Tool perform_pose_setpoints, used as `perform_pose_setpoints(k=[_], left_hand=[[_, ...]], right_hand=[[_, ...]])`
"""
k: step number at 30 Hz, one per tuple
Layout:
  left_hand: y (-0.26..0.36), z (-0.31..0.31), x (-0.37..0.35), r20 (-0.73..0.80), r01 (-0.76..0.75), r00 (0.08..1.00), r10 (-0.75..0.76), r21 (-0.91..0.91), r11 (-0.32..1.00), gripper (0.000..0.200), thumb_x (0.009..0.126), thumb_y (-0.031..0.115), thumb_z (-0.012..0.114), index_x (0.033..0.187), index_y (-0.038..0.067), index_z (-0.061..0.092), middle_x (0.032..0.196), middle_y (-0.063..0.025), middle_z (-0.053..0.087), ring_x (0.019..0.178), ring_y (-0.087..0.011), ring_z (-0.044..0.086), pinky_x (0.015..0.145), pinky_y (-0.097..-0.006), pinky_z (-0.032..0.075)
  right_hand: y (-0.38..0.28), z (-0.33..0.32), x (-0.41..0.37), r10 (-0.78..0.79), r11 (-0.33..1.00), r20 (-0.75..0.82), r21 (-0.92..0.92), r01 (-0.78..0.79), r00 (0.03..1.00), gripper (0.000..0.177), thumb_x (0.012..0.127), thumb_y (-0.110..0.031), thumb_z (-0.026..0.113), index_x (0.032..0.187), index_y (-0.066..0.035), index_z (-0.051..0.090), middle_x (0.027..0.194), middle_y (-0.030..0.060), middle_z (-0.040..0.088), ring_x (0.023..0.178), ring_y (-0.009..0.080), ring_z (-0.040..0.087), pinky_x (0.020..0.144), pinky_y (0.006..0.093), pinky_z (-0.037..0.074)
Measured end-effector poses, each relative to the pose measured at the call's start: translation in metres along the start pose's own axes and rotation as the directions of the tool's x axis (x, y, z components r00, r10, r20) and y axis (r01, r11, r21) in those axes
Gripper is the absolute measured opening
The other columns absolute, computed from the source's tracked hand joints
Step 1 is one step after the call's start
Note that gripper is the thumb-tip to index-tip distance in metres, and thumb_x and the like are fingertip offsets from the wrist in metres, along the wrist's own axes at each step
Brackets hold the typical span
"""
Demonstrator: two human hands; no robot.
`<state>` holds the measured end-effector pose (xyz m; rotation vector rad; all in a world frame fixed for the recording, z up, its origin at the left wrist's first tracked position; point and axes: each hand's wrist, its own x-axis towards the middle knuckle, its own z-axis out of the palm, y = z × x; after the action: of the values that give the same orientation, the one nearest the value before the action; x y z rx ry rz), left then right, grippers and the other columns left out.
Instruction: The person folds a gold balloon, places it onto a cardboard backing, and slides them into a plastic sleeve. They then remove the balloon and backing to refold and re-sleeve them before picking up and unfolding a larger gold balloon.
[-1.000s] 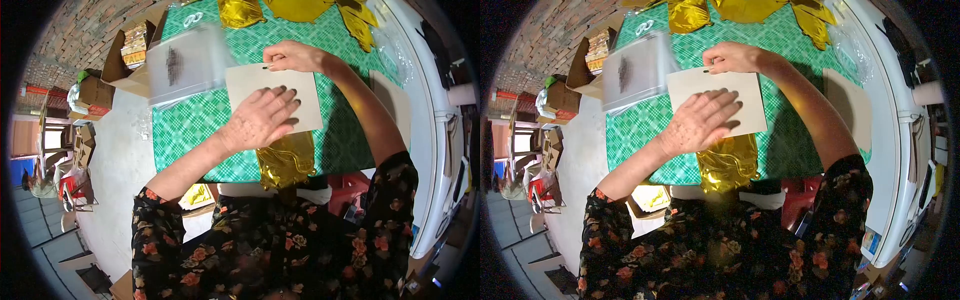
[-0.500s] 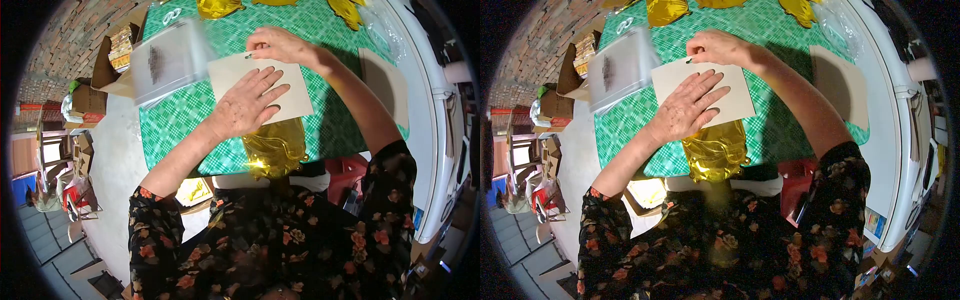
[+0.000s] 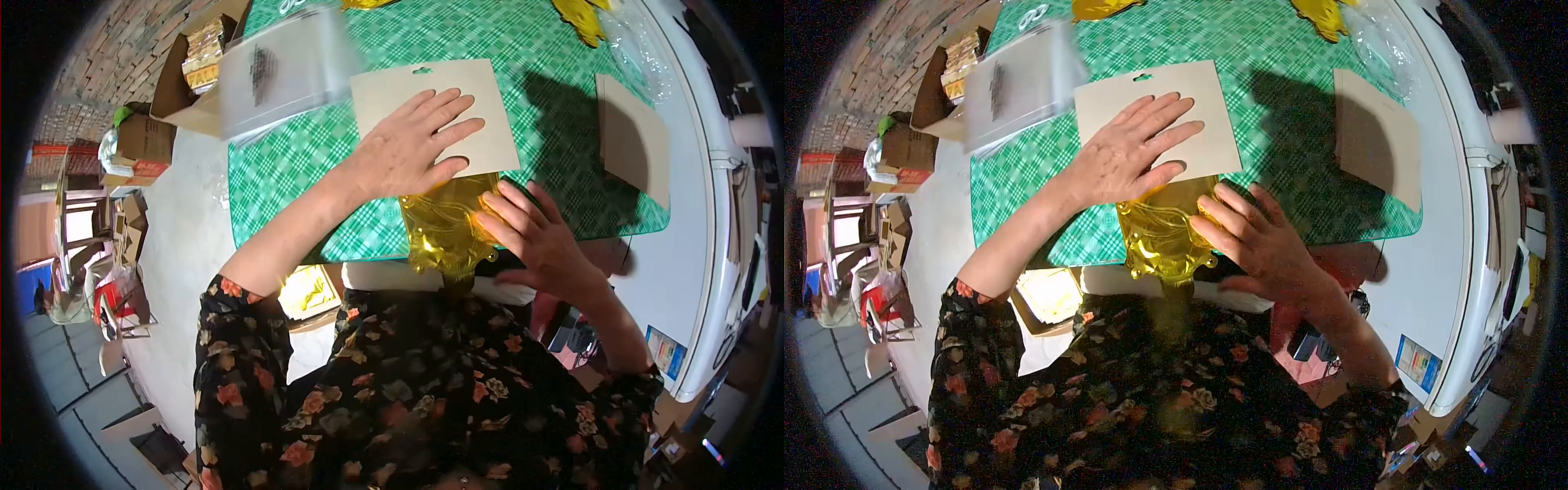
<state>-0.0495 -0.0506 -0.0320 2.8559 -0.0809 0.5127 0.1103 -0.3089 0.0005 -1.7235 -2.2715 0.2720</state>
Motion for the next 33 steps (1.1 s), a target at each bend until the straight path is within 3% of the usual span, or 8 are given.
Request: perform_pose_setpoints(k=[8, 16, 19, 23, 27, 30, 31, 33], left_hand=[[-0.005, 0.006, -0.003, 0.026, 0.004, 1.0, -0.003, -0.029, 1.0, 0.055, 0.107, 0.042, 0.052, 0.155, 0.015, 0.049, 0.165, -0.0135, 0.041, 0.155, -0.0343, 0.035, 0.129, -0.0513, 0.024], [-0.015, -0.008, 0.003, 0.15, 0.125, 0.986, -0.076, -0.346, 0.93, 0.061, 0.11, 0.054, 0.04, 0.157, 0.016, 0.047, 0.165, -0.0096, 0.042, 0.159, -0.032, 0.024, 0.132, -0.051, 0.018], [-0.018, -0.019, 0.005, 0.188, 0.255, 0.966, -0.175, -0.605, 0.754, 0.084, 0.104, 0.074, 0.027, 0.159, 0.013, 0.044, 0.163, -0.0094, 0.045, 0.158, -0.0332, 0.027, 0.131, -0.0512, 0.024], [-0.019, -0.026, -0.005, 0.278, 0.36, 0.916, -0.291, -0.889, 0.284, 0.112, 0.093, 0.089, 0.036, 0.162, 0.001, 0.034, 0.156, -0.0175, 0.05, 0.147, -0.0279, 0.046, 0.125, -0.043, 0.035], [-0.022, -0.028, -0.009, 0.399, 0.45, 0.862, -0.312, -0.886, 0.111, 0.097, 0.1, 0.072, 0.049, 0.154, -0.007, 0.041, 0.148, -0.0137, 0.055, 0.137, -0.0231, 0.052, 0.118, -0.0376, 0.041], [-0.022, -0.032, -0.013, 0.265, 0.32, 0.946, -0.185, -0.851, 0.417, 0.083, 0.098, 0.059, 0.063, 0.148, -0.006, 0.049, 0.145, -0.0129, 0.056, 0.132, -0.0221, 0.054, 0.116, -0.036, 0.041], [-0.015, -0.037, -0.01, 0.252, 0.321, 0.943, -0.217, -0.859, 0.399, 0.074, 0.091, 0.045, 0.078, 0.141, -0.005, 0.057, 0.142, -0.0134, 0.058, 0.128, -0.0218, 0.056, 0.113, -0.0349, 0.042], [-0.015, -0.034, -0.008, 0.226, 0.303, 0.952, -0.208, -0.806, 0.509, 0.063, 0.09, 0.037, 0.08, 0.135, -0.004, 0.062, 0.143, -0.015, 0.057, 0.128, -0.0246, 0.056, 0.114, -0.0366, 0.041]], right_hand=[[-0.007, 0.03, 0.028, -0.173, 0.982, -0.142, -0.104, 0.159, 0.975, 0.047, 0.092, -0.027, 0.068, 0.136, -0.01, 0.067, 0.143, 0.0085, 0.064, 0.143, 0.0281, 0.052, 0.122, 0.0549, 0.033], [0.007, -0.014, 0.064, 0.06, 0.945, -0.146, 0.326, -0.009, 0.987, 0.028, 0.088, -0.004, 0.069, 0.116, -0.005, 0.072, 0.106, 0.014, 0.075, 0.104, 0.0305, 0.073, 0.095, 0.0419, 0.057], [0.017, -0.037, 0.083, 0.118, 0.872, -0.034, 0.481, -0.088, 0.992, 0.021, 0.099, -0.009, 0.063, 0.116, 0.002, 0.069, 0.091, 0.0177, 0.071, 0.08, 0.0301, 0.068, 0.076, 0.0387, 0.055], [0.046, -0.042, 0.11, 0.218, 0.786, 0.186, 0.548, -0.285, 0.958, 0.027, 0.107, -0.019, 0.058, 0.111, 0.006, 0.067, 0.075, 0.0129, 0.062, 0.068, 0.016, 0.057, 0.066, 0.0331, 0.048], [0.075, -0.021, 0.119, 0.108, 0.698, 0.153, 0.692, -0.185, 0.982, 0.029, 0.108, -0.022, 0.059, 0.102, 0.005, 0.066, 0.08, 0.009, 0.067, 0.072, 0.0123, 0.062, 0.064, 0.0335, 0.051], [0.083, -0.016, 0.125, 0.067, 0.661, 0.141, 0.735, -0.149, 0.988, 0.03, 0.109, -0.024, 0.059, 0.104, 0.005, 0.066, 0.082, 0.0079, 0.067, 0.075, 0.0118, 0.063, 0.066, 0.0324, 0.051], [0.08, -0.018, 0.128, 0.095, 0.619, 0.176, 0.76, -0.196, 0.98, 0.03, 0.109, -0.025, 0.059, 0.105, 0.005, 0.066, 0.082, 0.0078, 0.067, 0.075, 0.0119, 0.063, 0.066, 0.0322, 0.051], [0.076, -0.026, 0.13, 0.153, 0.6, 0.239, 0.749, -0.282, 0.959, 0.031, 0.109, -0.027, 0.059, 0.108, 0.004, 0.066, 0.083, 0.0067, 0.068, 0.077, 0.0123, 0.062, 0.069, 0.0322, 0.052]])
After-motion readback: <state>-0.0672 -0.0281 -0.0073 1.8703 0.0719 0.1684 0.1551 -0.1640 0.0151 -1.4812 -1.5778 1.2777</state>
